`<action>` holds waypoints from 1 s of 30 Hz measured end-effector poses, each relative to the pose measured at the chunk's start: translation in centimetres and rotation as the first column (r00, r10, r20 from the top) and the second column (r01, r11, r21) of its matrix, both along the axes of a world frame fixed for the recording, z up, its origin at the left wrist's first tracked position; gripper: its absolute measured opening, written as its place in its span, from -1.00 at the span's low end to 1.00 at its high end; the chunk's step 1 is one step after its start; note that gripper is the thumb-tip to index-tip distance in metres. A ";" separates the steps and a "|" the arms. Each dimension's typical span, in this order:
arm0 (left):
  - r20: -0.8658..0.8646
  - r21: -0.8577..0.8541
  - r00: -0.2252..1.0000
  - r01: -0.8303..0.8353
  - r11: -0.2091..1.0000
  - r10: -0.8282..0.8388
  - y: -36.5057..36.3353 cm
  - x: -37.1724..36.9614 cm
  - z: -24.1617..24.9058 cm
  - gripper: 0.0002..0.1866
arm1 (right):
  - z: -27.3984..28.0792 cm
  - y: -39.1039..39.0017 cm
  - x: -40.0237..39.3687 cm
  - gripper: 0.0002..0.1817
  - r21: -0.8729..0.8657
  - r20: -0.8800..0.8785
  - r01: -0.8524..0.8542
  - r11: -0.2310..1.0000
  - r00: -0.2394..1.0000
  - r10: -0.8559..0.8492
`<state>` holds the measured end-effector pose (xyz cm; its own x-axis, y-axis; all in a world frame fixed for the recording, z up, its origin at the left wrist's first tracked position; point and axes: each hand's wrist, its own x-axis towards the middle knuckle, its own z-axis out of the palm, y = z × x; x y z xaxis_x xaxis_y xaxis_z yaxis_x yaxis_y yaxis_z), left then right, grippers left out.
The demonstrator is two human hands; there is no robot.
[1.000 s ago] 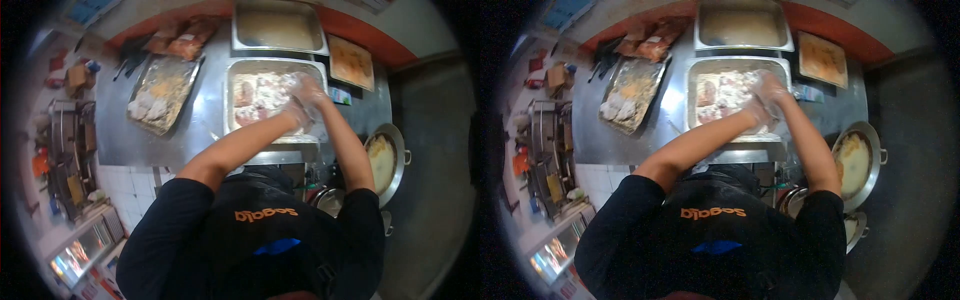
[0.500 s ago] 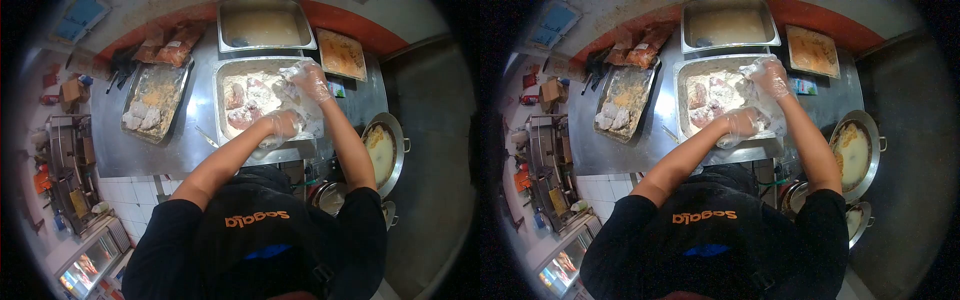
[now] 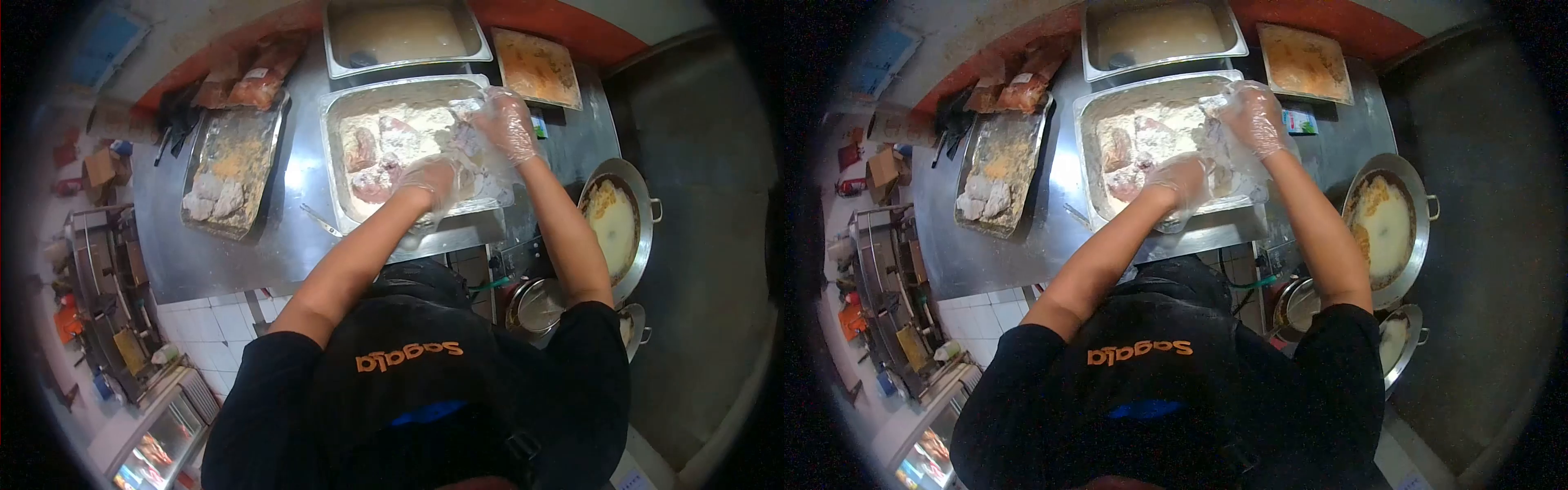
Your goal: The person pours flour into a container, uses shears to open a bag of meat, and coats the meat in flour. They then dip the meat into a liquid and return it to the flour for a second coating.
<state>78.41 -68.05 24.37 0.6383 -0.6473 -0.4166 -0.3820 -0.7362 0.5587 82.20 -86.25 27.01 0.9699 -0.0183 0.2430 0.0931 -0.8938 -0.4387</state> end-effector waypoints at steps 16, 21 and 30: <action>0.062 -0.500 0.847 -0.431 0.752 0.527 7.4 3.7 3.7 -0.56 | -0.4 4.5 -1.3 -0.57 0.323 0.130 0.066 0.944 0.985 -0.113; 0.276 -0.287 0.785 -0.482 0.828 0.554 6.0 4.6 4.9 -0.64 | -0.8 7.8 -0.4 -0.62 0.259 0.218 0.006 0.966 0.974 -0.065; 0.302 -0.125 0.788 -0.525 0.842 0.536 7.9 6.0 4.8 -0.58 | -1.1 7.2 0.0 -0.78 0.308 0.238 0.017 0.951 0.967 -0.094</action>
<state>84.44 -60.17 29.17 0.9766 -0.1783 -0.1202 -0.0944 -0.8579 0.5051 82.17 -79.09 25.91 0.8750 -0.1803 0.4492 0.1869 -0.7303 -0.6571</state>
